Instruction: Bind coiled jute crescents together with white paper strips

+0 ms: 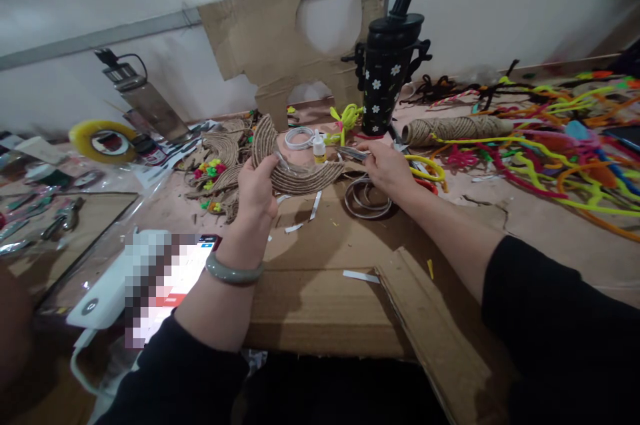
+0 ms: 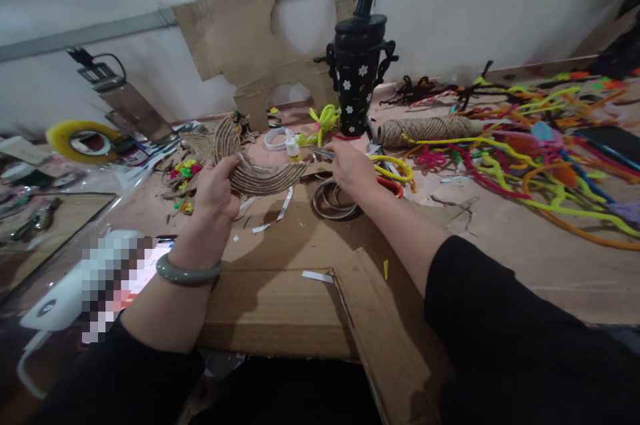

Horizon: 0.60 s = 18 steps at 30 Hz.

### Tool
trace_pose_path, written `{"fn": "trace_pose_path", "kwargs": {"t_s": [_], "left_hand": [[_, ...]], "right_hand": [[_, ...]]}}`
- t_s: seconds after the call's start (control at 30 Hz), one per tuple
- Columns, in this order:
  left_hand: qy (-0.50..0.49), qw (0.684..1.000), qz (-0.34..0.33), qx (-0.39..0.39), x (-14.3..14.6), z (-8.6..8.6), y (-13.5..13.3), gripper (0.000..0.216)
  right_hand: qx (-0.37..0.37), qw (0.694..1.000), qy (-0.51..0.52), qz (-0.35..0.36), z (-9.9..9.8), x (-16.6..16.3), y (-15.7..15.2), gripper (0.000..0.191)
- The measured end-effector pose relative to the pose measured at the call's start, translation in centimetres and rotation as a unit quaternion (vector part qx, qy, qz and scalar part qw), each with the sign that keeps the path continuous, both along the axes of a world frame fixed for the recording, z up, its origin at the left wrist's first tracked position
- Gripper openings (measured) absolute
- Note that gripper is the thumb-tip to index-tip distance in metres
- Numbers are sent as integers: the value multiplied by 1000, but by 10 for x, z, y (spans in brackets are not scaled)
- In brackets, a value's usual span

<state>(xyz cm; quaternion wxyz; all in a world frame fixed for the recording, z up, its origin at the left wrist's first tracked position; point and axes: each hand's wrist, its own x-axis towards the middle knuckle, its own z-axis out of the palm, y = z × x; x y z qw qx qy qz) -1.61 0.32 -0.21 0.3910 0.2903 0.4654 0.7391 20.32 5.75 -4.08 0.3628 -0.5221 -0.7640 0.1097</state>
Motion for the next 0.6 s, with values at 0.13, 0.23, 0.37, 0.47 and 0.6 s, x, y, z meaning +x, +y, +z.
{"fn": "trace_pose_path", "kwargs": {"t_s": [0.13, 0.23, 0.37, 0.47, 0.6], "left_hand": [[10, 1000, -20, -9, 2, -1, -1, 25], [14, 997, -67, -26, 8, -2, -4, 26], [31, 989, -135, -55, 17, -4, -9, 28], [46, 979, -184, -71, 21, -6, -12, 32], [60, 969, -228, -81, 24, -9, -14, 30]], "right_hand": [[14, 998, 52, -24, 6, -2, -7, 19], [4, 995, 99, 20, 10, -7, -12, 28], [-94, 973, 160, 135, 14, -16, -18, 39], [-158, 957, 156, 187, 18, -22, -23, 34], [-170, 955, 138, 201, 22, -27, -30, 24]]}}
